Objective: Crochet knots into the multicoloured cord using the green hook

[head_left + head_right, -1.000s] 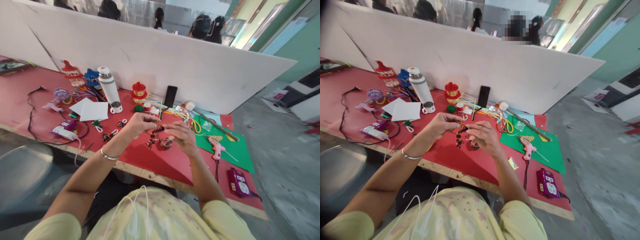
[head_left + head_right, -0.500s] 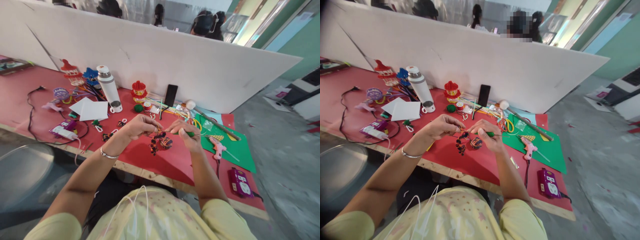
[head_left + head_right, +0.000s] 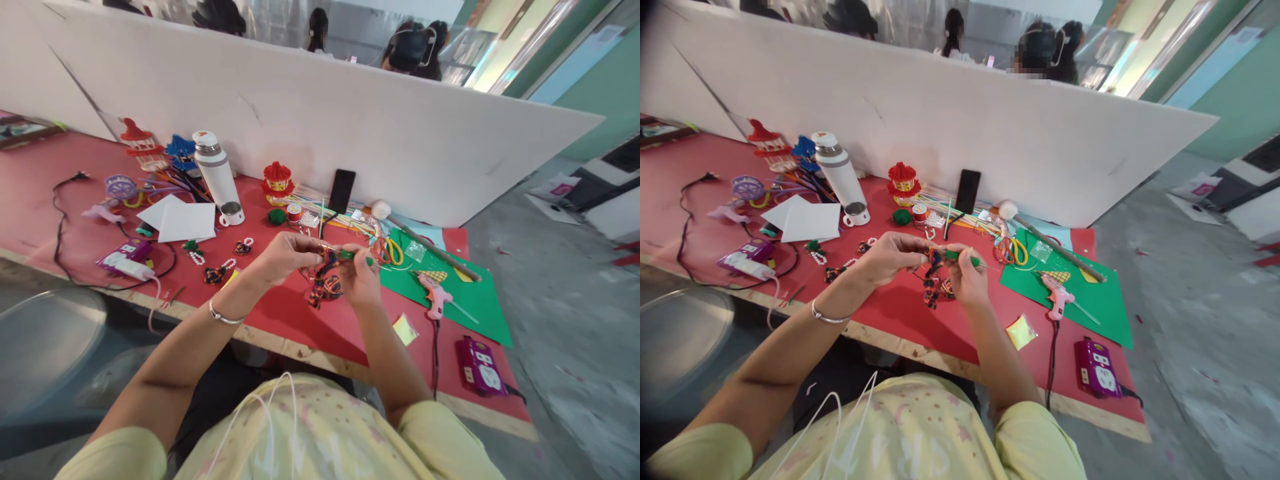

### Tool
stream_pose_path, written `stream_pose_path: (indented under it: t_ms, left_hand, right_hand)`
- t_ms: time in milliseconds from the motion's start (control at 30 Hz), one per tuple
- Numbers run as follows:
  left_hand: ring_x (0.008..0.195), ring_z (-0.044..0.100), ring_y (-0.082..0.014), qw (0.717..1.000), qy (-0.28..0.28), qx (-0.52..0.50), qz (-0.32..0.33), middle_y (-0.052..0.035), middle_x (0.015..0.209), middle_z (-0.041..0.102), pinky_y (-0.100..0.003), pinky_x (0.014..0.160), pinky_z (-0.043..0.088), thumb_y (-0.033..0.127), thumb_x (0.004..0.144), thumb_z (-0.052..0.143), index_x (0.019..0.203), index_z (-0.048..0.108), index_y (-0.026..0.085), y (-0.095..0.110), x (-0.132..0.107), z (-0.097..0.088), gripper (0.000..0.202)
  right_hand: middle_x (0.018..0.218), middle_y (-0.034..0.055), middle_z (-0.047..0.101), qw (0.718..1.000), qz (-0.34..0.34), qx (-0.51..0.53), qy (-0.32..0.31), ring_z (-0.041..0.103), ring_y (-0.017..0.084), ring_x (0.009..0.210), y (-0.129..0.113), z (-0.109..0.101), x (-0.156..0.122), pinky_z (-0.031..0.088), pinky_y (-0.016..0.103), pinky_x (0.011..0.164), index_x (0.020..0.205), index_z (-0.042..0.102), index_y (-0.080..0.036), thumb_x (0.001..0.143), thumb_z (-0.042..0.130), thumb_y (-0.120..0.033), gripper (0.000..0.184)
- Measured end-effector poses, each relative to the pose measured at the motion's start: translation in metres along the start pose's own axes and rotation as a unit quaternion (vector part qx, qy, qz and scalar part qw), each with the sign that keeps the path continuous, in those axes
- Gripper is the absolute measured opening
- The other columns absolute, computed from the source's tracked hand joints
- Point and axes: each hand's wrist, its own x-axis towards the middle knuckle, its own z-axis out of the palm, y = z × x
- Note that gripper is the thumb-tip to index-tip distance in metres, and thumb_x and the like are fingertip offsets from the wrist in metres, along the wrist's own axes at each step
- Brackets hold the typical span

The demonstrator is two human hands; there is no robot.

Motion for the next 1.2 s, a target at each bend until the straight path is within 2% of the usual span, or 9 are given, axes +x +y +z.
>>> stream_pose_path:
  t_ms: [67,200,367,533,667,767,900,1067,1200]
  left_hand:
    - [0.054,0.051,-0.0082,0.999,0.030,-0.009,0.023,-0.0015,0.064,0.070,-0.023,0.054,0.042,0.019,0.063,0.086,0.090,0.087,0.014,-0.005,0.000,0.000,0.028]
    - [0.060,0.060,-0.0095,0.999,0.031,-0.022,0.024,-0.0033,0.074,0.076,-0.024,0.060,0.048,0.024,0.066,0.092,0.104,0.087,0.016,-0.011,0.000,-0.005,0.039]
    - [0.067,0.069,-0.0138,0.997,0.054,-0.044,0.015,-0.0061,0.079,0.080,-0.026,0.067,0.056,0.023,0.058,0.097,0.095,0.087,0.015,-0.011,0.002,-0.001,0.040]
    - [0.065,0.067,-0.0130,0.994,0.085,-0.065,0.023,-0.0055,0.076,0.079,-0.027,0.067,0.056,0.020,0.052,0.098,0.088,0.087,0.014,-0.015,0.002,0.009,0.038]
    - [0.060,0.061,-0.0105,0.990,0.120,-0.054,0.049,-0.0039,0.074,0.078,-0.026,0.061,0.051,0.021,0.055,0.097,0.095,0.088,0.015,-0.023,0.001,0.013,0.041]
    - [0.067,0.064,-0.0119,0.988,0.132,-0.039,0.077,-0.0047,0.080,0.079,-0.025,0.064,0.052,0.019,0.056,0.096,0.097,0.088,0.015,-0.028,0.002,0.013,0.042]
    - [0.063,0.062,-0.0098,0.990,0.116,-0.023,0.080,-0.0024,0.074,0.076,-0.022,0.059,0.049,0.015,0.059,0.091,0.101,0.087,0.015,-0.028,0.002,0.011,0.043]
    - [0.060,0.061,-0.0103,0.992,0.101,0.011,0.074,-0.0041,0.077,0.077,-0.022,0.055,0.051,0.021,0.061,0.093,0.104,0.087,0.014,-0.020,-0.001,0.009,0.044]
    - [0.065,0.067,-0.0133,0.992,0.099,0.017,0.080,-0.0079,0.088,0.080,-0.022,0.053,0.054,0.033,0.069,0.092,0.108,0.086,0.015,-0.014,-0.004,0.007,0.043]
  right_hand:
    - [0.092,0.0006,0.084,0.999,-0.011,0.007,0.031,0.079,0.020,0.089,0.007,0.003,-0.003,0.065,0.040,0.088,0.089,0.077,-0.030,0.083,0.078,-0.064,0.035]
    - [0.089,0.0006,0.084,1.000,-0.003,0.013,0.013,0.080,0.020,0.086,0.006,0.001,-0.003,0.065,0.039,0.088,0.087,0.079,-0.029,0.085,0.078,-0.061,0.032]
    - [0.087,-0.0003,0.085,0.999,-0.005,0.032,0.002,0.080,0.018,0.082,0.000,-0.001,-0.004,0.067,0.036,0.084,0.086,0.080,-0.028,0.081,0.084,-0.059,0.032]
    - [0.079,-0.0047,0.084,0.996,-0.021,0.055,0.072,0.079,0.012,0.072,0.011,0.005,-0.010,0.065,0.026,0.074,0.082,0.080,-0.028,0.066,0.097,-0.046,0.030]
    - [0.086,-0.0045,0.085,0.991,-0.077,0.025,0.106,0.081,0.013,0.082,0.021,0.010,-0.015,0.066,0.029,0.085,0.087,0.082,-0.031,0.077,0.091,-0.042,0.018]
    - [0.100,-0.0019,0.086,0.984,-0.152,-0.059,0.073,0.082,0.017,0.098,0.020,0.010,-0.019,0.065,0.037,0.097,0.095,0.083,-0.034,0.088,0.082,-0.035,0.007]
    - [0.106,0.0012,0.086,0.955,-0.252,-0.158,0.000,0.080,0.021,0.102,0.010,0.006,-0.019,0.065,0.042,0.094,0.102,0.083,-0.035,0.091,0.079,-0.028,0.014]
    - [0.102,0.0016,0.085,0.939,-0.271,-0.211,-0.011,0.080,0.021,0.098,0.002,0.001,-0.015,0.065,0.041,0.088,0.105,0.083,-0.035,0.093,0.076,-0.028,0.015]
    - [0.100,0.0012,0.085,0.946,-0.254,-0.203,-0.004,0.079,0.021,0.097,0.000,0.002,-0.014,0.064,0.041,0.089,0.102,0.083,-0.035,0.093,0.076,-0.029,0.013]
